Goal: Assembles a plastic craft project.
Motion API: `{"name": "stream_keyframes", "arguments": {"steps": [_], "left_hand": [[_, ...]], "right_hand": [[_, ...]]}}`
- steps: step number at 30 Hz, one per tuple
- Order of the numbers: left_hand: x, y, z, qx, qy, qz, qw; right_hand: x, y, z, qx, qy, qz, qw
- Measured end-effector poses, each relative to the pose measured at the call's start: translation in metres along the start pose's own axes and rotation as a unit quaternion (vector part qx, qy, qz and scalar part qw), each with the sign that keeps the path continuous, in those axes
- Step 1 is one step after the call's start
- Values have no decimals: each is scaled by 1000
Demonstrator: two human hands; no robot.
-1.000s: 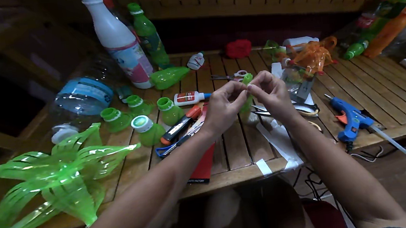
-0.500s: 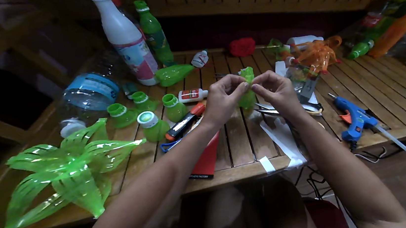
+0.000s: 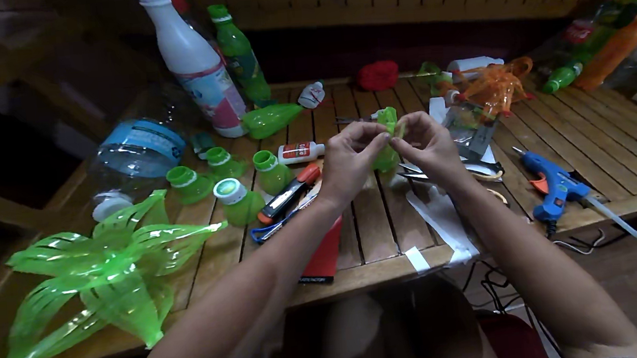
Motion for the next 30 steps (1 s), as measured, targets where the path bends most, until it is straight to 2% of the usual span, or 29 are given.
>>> {"name": "stream_keyframes", "arguments": {"steps": [10, 16, 19, 21, 24, 25, 26, 28, 30], "left_hand": [[0, -5, 3, 31, 62, -1, 998], [-5, -3, 4, 75, 134, 12, 988], [-11, -13, 33, 188, 265, 66, 943], [7, -32, 69, 283, 285, 82, 912], [86, -62, 102, 303, 289, -58, 906], [119, -65, 106, 277, 322, -120, 897], [151, -65, 109, 225, 371, -189, 881], [208, -55, 108, 71, 480, -314, 816], [249, -46, 101, -28, 542, -365, 756]], "right_hand": [[1, -1, -1, 23, 0, 5, 1000], [3, 2, 7, -3, 1, 7, 1000], [4, 3, 10, 0, 6, 19, 1000], [4, 5, 12, -25, 2, 31, 999], [11, 3, 19, -64, -4, 97, 993], [11, 4, 10, -24, -5, 85, 996], [10, 5, 4, 3, -9, 64, 998], [8, 5, 1, 7, -15, 43, 999], [7, 2, -2, 20, -14, 40, 999]]}}
Point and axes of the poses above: each hand's wrist, its own y-axis towards the middle knuckle, its own x-axis out of the palm, z = x × y, the point moved 4 cm from there along y, towards the middle knuckle, and after that the axes turned 12 degrees about -x, right-handed, at the moved point
